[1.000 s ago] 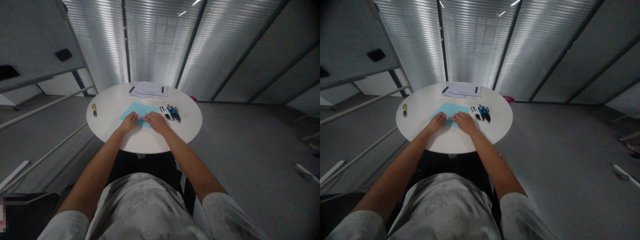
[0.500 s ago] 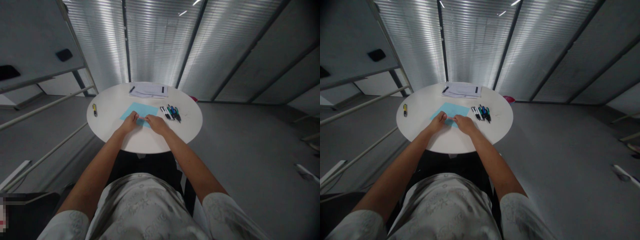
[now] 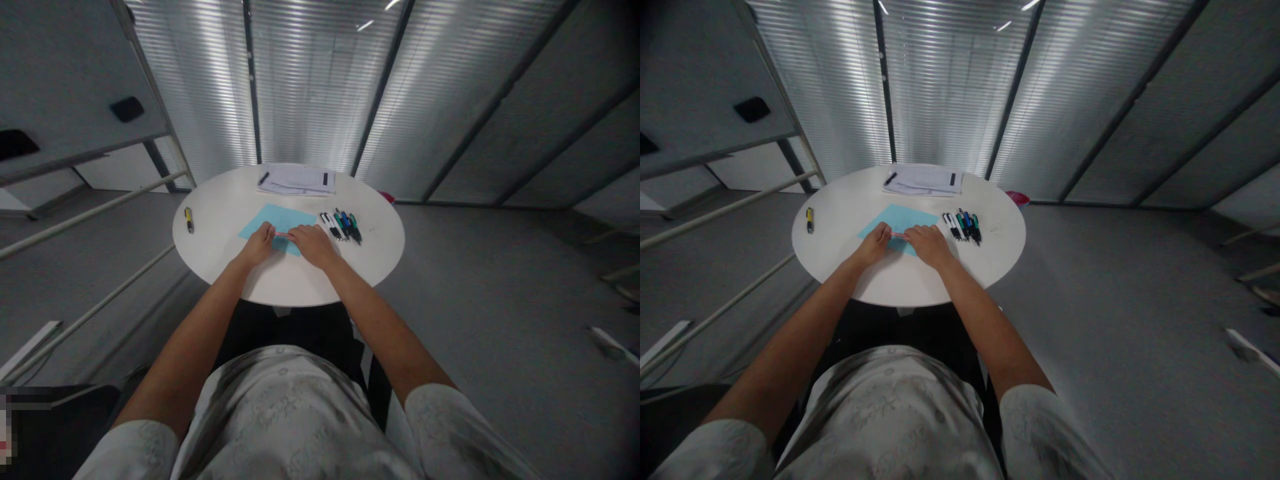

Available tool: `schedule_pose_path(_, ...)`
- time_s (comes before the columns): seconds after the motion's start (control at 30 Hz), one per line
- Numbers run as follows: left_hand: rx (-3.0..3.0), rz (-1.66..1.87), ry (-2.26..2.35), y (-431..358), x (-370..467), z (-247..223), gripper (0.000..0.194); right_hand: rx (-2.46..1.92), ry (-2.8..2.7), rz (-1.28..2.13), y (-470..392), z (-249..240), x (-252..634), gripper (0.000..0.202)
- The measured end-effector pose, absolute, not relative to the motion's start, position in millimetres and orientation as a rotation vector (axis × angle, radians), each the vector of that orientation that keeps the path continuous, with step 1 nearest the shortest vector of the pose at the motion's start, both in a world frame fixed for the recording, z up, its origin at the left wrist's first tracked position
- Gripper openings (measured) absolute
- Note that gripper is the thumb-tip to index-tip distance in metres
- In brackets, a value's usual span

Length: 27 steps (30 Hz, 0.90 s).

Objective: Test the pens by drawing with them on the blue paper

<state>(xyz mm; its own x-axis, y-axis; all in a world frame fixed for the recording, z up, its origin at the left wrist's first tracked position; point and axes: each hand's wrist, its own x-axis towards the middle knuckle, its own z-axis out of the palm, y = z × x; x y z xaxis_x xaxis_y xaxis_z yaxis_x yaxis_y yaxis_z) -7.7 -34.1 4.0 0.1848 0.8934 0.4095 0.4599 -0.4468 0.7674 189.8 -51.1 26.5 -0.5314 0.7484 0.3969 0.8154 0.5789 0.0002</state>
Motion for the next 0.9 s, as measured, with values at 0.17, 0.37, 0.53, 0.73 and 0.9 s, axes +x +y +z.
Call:
schedule_pose_path(0.17, 2.003, 1.182, 1.28, -34.7, -8.1, 3.5, 0.026, -1.287, -2.515, -0.265, -50.7, 24.7, 189.5, 0.04)
schedule_pose_path(0.37, 2.052, 1.128, 1.302, -37.5, -8.1, 5.7, 0.017, -1.35, -2.494, -0.083, -53.3, 23.8, 188.5, 0.033)
schedule_pose_path(0.53, 2.06, 1.147, 1.321, -37.5, -7.2, 5.8, 0.025, -1.307, -2.41, -0.167, -52.6, 25.4, 187.6, 0.04)
schedule_pose_path(0.73, 2.028, 1.141, 1.342, -37.8, -7.1, 7.6, 0.03, -1.257, -2.437, -0.369, -53.5, 28.7, 188.4, 0.04)
schedule_pose_path(0.9, 2.043, 1.137, 1.337, -35.7, -7.0, 4.9, 0.027, -1.259, -2.452, -0.446, -56.1, 30.2, 188.4, 0.041)
